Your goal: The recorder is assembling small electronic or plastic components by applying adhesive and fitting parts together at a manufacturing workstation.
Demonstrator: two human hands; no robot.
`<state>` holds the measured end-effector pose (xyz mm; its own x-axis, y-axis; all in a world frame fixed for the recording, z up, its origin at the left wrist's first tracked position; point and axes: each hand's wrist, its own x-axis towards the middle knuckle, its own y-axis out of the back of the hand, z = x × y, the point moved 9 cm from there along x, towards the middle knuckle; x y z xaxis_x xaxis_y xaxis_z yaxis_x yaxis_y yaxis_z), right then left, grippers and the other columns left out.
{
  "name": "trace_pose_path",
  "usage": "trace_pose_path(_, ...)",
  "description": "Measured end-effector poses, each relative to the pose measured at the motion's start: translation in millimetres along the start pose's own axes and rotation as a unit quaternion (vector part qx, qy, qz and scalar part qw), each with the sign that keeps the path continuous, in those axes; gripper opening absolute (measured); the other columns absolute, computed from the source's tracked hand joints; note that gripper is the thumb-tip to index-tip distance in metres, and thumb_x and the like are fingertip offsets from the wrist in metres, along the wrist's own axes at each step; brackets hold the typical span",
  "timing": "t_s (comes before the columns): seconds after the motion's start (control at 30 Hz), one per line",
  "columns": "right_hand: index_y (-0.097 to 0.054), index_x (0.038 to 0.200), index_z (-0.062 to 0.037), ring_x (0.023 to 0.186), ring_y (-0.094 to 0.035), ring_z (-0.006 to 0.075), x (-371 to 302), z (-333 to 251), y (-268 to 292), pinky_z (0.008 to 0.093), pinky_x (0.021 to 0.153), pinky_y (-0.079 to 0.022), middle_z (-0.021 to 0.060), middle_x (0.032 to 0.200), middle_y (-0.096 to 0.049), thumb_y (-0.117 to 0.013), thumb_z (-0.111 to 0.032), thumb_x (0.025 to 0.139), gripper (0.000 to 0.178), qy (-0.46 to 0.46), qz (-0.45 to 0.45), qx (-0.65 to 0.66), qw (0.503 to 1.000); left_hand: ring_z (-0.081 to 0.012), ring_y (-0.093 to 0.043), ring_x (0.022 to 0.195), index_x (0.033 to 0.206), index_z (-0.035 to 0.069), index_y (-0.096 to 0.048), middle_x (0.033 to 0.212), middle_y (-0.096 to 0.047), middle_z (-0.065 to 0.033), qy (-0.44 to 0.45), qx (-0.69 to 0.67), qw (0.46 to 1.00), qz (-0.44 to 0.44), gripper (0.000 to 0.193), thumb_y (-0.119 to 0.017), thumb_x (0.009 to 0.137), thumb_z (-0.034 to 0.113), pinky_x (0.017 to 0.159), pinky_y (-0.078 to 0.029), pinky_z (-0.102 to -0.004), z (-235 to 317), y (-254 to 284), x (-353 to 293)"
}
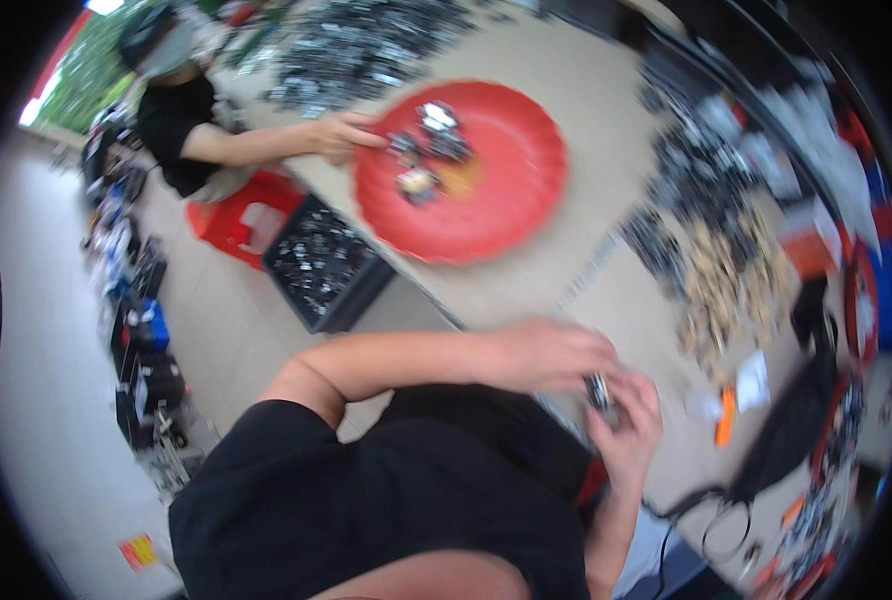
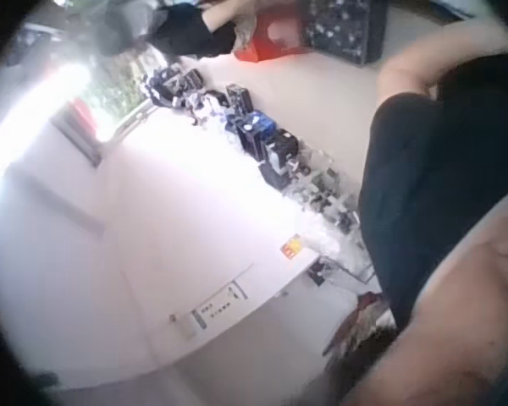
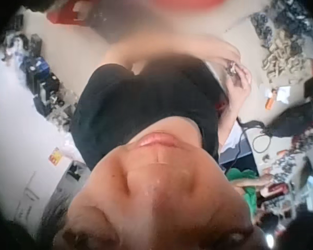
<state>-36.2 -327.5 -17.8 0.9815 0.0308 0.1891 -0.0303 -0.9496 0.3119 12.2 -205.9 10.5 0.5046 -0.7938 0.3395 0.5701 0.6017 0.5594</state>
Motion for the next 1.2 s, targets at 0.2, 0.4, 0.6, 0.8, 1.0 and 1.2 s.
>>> trace_pose_path(0.2,-0.057,0.100,-0.0011,0.095,-0.051,0.0253,9,-1,-15,0.0337,0.080,-0.046,0.0139,0.102,-0.048,-0.068,0.001,0.063,0.038,0.031,-0.036,0.031,0.998,-0.0277,-0.057,0.075,0.085,0.007,-0.053,0.082,-0.054,-0.0075,-0.077,-0.063,0.995,-0.019,0.029,-0.069,0.063,0.015,0.060,-0.045,-0.0376,-10,7,6)
trace_pose_path(0.4,-0.057,0.102,-0.0046,0.094,-0.051,0.0238,15,6,-6,0.0337,0.080,-0.045,0.0142,0.104,-0.047,-0.066,0.002,0.064,0.039,0.042,-0.059,-0.014,0.997,-0.0298,-0.056,0.072,0.081,0.006,-0.052,0.078,-0.053,-0.0093,-0.090,-0.109,0.990,0.008,0.030,-0.070,0.058,0.014,0.060,-0.044,-0.0392,-23,2,14)
trace_pose_path(0.6,-0.057,0.103,-0.0052,0.098,-0.052,0.0302,21,5,-13,0.0393,0.085,-0.044,0.0141,0.111,-0.048,-0.065,-0.011,0.073,0.031,0.017,-0.095,-0.124,0.988,-0.0297,-0.055,0.071,0.078,0.006,-0.051,0.077,-0.052,-0.0090,-0.089,-0.095,0.991,0.031,0.030,-0.071,0.057,0.016,0.059,-0.044,-0.0393,-35,2,11)
trace_pose_path(0.8,-0.055,0.097,-0.0018,0.096,-0.053,0.0284,35,-39,-27,0.0371,0.079,-0.048,0.0139,0.105,-0.051,-0.067,-0.004,0.072,0.027,0.013,-0.077,-0.209,0.975,-0.0282,-0.054,0.070,0.075,0.007,-0.050,0.076,-0.050,-0.0072,-0.082,-0.138,0.987,0.030,0.029,-0.070,0.057,0.017,0.057,-0.043,-0.0392,-38,3,9)
trace_pose_path(1.0,-0.055,0.085,-0.0039,0.087,-0.055,0.0288,46,-56,-38,0.0372,0.075,-0.047,0.0139,0.093,-0.056,-0.071,-0.009,0.069,0.023,0.053,-0.094,-0.313,0.943,-0.0273,-0.054,0.073,0.075,0.007,-0.051,0.077,-0.049,-0.0068,-0.091,-0.122,0.987,0.047,0.029,-0.071,0.056,0.016,0.059,-0.044,-0.0391,-37,3,9)
trace_pose_path(1.2,-0.056,0.087,-0.0029,0.086,-0.055,0.0281,44,-50,-36,0.0359,0.071,-0.047,0.0141,0.093,-0.055,-0.072,-0.009,0.069,0.025,0.066,-0.079,-0.330,0.939,-0.0269,-0.054,0.077,0.075,0.006,-0.052,0.078,-0.049,-0.0065,-0.070,-0.116,0.990,0.042,0.029,-0.071,0.055,0.015,0.061,-0.044,-0.0390,-40,3,8)
